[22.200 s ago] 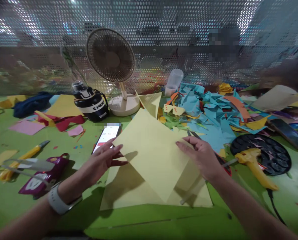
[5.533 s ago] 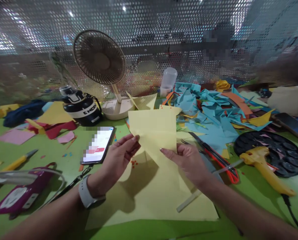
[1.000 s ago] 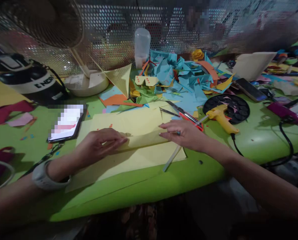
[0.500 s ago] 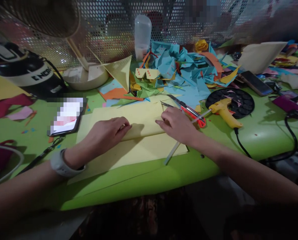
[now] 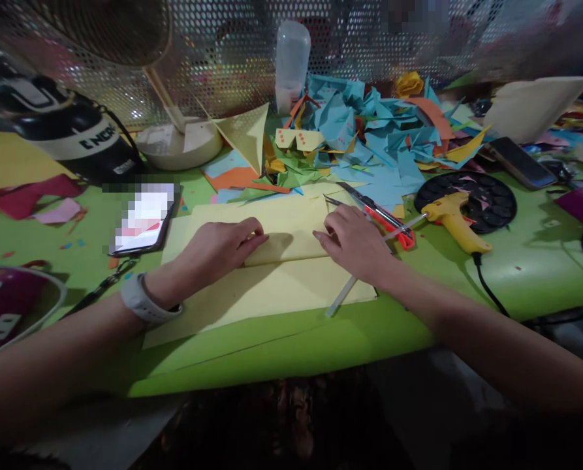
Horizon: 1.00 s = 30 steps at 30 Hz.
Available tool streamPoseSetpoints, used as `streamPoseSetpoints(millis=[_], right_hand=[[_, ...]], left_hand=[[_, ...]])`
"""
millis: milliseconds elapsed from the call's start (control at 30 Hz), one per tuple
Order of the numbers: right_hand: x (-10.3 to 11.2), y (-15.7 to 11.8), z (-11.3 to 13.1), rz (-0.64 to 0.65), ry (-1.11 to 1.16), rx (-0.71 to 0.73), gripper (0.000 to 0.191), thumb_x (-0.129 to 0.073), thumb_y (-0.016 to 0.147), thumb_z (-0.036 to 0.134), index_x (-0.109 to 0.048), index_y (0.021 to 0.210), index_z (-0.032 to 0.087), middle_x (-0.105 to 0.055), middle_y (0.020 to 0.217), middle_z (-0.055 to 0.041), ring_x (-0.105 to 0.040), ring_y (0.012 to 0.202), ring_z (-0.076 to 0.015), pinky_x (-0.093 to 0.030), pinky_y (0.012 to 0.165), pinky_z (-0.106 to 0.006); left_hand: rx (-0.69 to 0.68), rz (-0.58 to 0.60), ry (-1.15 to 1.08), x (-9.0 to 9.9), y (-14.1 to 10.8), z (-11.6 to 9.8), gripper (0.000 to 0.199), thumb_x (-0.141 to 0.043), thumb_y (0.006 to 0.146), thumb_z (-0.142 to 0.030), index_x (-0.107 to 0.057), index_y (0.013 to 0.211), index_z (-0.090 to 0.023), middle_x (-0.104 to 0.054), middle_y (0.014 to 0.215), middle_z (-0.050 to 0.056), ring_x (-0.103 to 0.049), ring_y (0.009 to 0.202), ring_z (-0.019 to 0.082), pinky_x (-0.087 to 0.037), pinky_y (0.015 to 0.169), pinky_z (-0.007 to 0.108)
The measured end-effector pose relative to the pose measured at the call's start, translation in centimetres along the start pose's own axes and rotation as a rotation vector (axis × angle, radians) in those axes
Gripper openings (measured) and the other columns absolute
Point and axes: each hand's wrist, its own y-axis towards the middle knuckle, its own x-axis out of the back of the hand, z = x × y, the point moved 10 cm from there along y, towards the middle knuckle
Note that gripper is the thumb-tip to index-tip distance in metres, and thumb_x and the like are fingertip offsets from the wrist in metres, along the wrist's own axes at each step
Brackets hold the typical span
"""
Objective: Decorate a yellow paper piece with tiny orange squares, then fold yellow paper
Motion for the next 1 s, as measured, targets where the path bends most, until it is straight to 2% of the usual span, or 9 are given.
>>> streamPoseSetpoints(millis=[167,300,367,433,533,600,667,767,1000], right_hand=[[0.2,-0.2,0.0,-0.03,0.012,0.004,0.023,-0.05,0.088,0.034,-0.042,0.07,0.023,-0.052,0.081,-0.0065,-0.049,0.08,-0.0232,-0.039,0.067,-0.035],[0.1,-0.2,-0.2,-0.032,0.018,-0.004,0.022,-0.052,0.087,0.034,-0.043,0.071,0.022,-0.053,0.081,-0.0063,-0.049,0.081,-0.023,-0.039,0.068,-0.034],[0.0,-0.2,-0.2,-0.028,0.007,-0.005,0.022,-0.052,0.087,0.034,-0.043,0.071,0.022,-0.053,0.081,-0.0064,-0.05,0.081,-0.0229,-0.04,0.069,-0.034],[0.0,-0.2,-0.2,-0.028,-0.004,0.0,0.021,-0.052,0.087,0.034,-0.044,0.072,0.022,-0.053,0.082,-0.0064,-0.05,0.081,-0.0227,-0.04,0.069,-0.034],[0.2,-0.3,0.0,-0.044,0.002,0.022,0.018,-0.051,0.088,0.033,-0.046,0.074,0.022,-0.054,0.083,-0.0065,-0.05,0.081,-0.023,-0.04,0.07,-0.034],[0.3,-0.4,0.1,-0.057,0.014,0.026,0.018,-0.051,0.088,0.033,-0.047,0.075,0.022,-0.054,0.083,-0.0067,-0.051,0.082,-0.0233,-0.041,0.07,-0.035],[0.4,-0.4,0.0,-0.065,0.025,0.027,0.018,-0.051,0.088,0.032,-0.047,0.073,0.022,-0.054,0.082,-0.0065,-0.052,0.081,-0.0232,-0.042,0.07,-0.035],[0.4,-0.3,0.1,-0.067,0.032,0.043,0.018,-0.051,0.087,0.031,-0.046,0.072,0.022,-0.054,0.079,-0.0059,-0.052,0.078,-0.0227,-0.042,0.07,-0.036],[0.8,-0.1,0.4,-0.09,0.034,0.074,0.022,-0.05,0.088,0.034,-0.046,0.07,0.023,-0.055,0.076,-0.0067,-0.053,0.077,-0.0247,-0.042,0.07,-0.038]], left_hand=[[0.045,-0.034,-0.046,0.4,-0.2,0.6,0.027,-0.044,0.093,-0.038,-0.058,0.103,-0.018,-0.071,0.069,0.005,-0.065,0.063,0.022,-0.038,0.053,0.027],[0.06,-0.218,0.091,3.2,-1.7,0.2,0.032,-0.039,0.095,-0.037,-0.059,0.109,-0.016,-0.072,0.073,0.008,-0.066,0.064,0.023,-0.043,0.058,0.031],[-0.056,-0.342,0.147,4.7,-3.0,-1.8,0.033,-0.036,0.097,-0.034,-0.06,0.111,-0.016,-0.072,0.087,0.011,-0.067,0.081,0.025,-0.046,0.071,0.037],[-0.252,-0.366,0.071,4.6,-4.3,-4.6,0.039,-0.037,0.096,-0.038,-0.051,0.125,-0.015,-0.066,0.116,0.013,-0.06,0.107,0.026,-0.043,0.09,0.041],[-0.368,-0.189,-0.053,1.9,-5.2,-7.4,0.078,-0.03,0.088,-0.064,-0.031,0.139,-0.005,-0.033,0.147,0.022,-0.027,0.137,0.029,-0.021,0.111,0.046],[-0.368,-0.068,-0.109,0.0,-5.3,-8.3,0.093,-0.026,0.083,-0.073,-0.021,0.143,-0.002,-0.022,0.151,0.023,-0.013,0.141,0.03,-0.01,0.114,0.048],[-0.363,-0.015,-0.154,-1.0,-5.3,-8.8,0.098,-0.022,0.081,-0.076,-0.016,0.144,-0.002,-0.017,0.152,0.021,-0.005,0.142,0.029,-0.003,0.115,0.048],[-0.333,0.005,-0.193,-1.5,-5.2,-8.8,0.099,-0.019,0.08,-0.078,-0.016,0.145,-0.003,-0.014,0.153,0.021,0.0,0.142,0.029,0.002,0.114,0.05],[-0.332,0.039,-0.296,-1.2,-5.2,-9.2,0.089,-0.025,0.084,-0.072,-0.02,0.144,-0.005,-0.016,0.152,0.021,-0.003,0.142,0.03,-0.002,0.115,0.048]])
